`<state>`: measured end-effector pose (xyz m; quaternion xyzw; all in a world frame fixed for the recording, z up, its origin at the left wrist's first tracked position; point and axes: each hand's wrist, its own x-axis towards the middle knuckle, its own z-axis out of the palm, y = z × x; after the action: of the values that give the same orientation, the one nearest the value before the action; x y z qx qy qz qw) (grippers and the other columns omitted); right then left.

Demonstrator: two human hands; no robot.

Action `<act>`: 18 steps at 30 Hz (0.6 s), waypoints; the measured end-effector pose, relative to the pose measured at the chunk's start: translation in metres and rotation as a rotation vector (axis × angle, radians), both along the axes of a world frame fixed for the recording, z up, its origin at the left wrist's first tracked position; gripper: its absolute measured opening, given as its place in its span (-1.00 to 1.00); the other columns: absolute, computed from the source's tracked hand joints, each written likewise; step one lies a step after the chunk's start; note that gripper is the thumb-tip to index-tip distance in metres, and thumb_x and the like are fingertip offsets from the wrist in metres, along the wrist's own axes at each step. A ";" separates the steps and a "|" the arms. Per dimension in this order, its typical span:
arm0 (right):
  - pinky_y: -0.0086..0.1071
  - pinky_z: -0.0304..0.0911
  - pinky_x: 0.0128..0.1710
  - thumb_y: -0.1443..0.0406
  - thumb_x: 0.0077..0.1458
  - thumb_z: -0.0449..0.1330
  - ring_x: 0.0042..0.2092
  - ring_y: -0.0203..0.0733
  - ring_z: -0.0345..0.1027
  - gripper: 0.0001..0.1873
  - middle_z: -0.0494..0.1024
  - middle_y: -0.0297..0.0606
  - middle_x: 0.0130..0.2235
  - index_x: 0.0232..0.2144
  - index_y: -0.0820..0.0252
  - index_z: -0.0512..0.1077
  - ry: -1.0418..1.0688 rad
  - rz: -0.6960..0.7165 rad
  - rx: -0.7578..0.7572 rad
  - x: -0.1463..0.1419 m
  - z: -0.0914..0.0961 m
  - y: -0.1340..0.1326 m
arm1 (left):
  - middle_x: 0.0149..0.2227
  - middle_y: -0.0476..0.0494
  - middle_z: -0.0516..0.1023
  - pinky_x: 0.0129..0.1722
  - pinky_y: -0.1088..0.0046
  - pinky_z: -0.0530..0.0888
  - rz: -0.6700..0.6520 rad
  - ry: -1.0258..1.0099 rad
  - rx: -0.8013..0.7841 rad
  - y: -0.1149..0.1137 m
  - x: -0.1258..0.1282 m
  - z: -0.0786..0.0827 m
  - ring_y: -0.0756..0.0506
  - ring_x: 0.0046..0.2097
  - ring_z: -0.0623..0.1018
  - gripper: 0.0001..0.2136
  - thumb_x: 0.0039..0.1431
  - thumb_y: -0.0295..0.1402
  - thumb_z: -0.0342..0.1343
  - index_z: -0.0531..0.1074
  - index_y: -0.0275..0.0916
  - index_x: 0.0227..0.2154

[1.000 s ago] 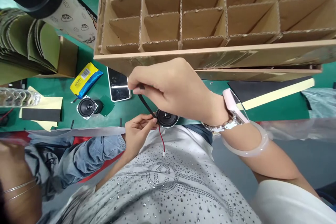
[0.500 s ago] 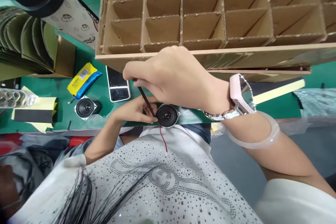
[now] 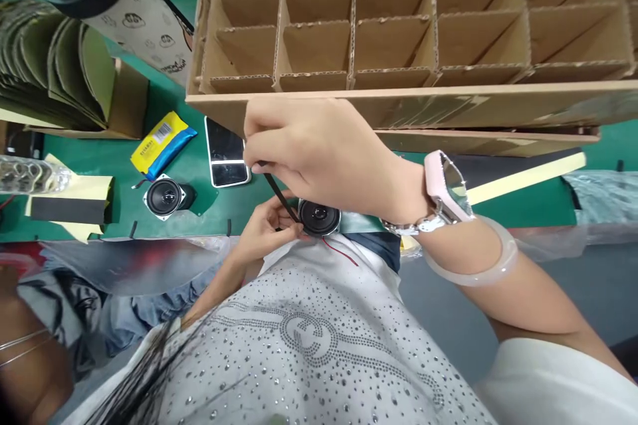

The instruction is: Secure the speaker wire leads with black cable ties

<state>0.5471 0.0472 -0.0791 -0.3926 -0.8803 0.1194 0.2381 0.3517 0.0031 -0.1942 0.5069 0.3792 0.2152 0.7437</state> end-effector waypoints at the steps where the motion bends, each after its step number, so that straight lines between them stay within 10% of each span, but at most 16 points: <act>1: -0.47 0.21 -0.28 0.38 0.21 0.01 -0.21 -0.42 0.34 -0.73 0.48 -0.42 -0.18 -0.32 0.11 0.52 -0.006 0.005 0.009 -0.001 0.000 -0.001 | -0.36 -0.10 0.60 -0.30 0.34 0.62 0.043 0.019 0.004 -0.004 0.001 -0.001 -0.14 -0.34 0.64 -0.53 0.05 -0.44 0.19 0.30 -0.20 0.06; 9: -0.58 0.15 -0.30 0.37 0.29 -0.09 -0.23 -0.47 0.32 -0.62 0.42 -0.39 -0.12 -0.04 0.05 0.47 -0.101 0.050 0.025 -0.012 -0.002 0.000 | -0.30 -0.05 0.62 -0.36 0.15 0.63 0.176 0.221 0.083 -0.020 0.006 0.003 -0.24 -0.28 0.63 -0.65 0.11 -0.29 0.16 0.37 -0.13 -0.02; 18: -0.61 0.09 -0.33 0.40 0.24 0.01 -0.23 -0.53 0.34 -0.75 0.49 -0.48 -0.27 -0.21 0.19 0.50 0.086 0.048 0.110 -0.008 -0.008 -0.003 | -0.50 -0.01 0.56 -0.44 0.28 0.62 0.273 0.167 0.056 -0.032 0.013 -0.007 -0.23 -0.35 0.63 -0.68 0.17 -0.30 0.07 0.32 -0.15 0.00</act>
<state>0.5389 0.0445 -0.0875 -0.3523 -0.8836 0.0935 0.2940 0.3646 -0.0288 -0.2015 0.4874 0.4987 0.2818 0.6590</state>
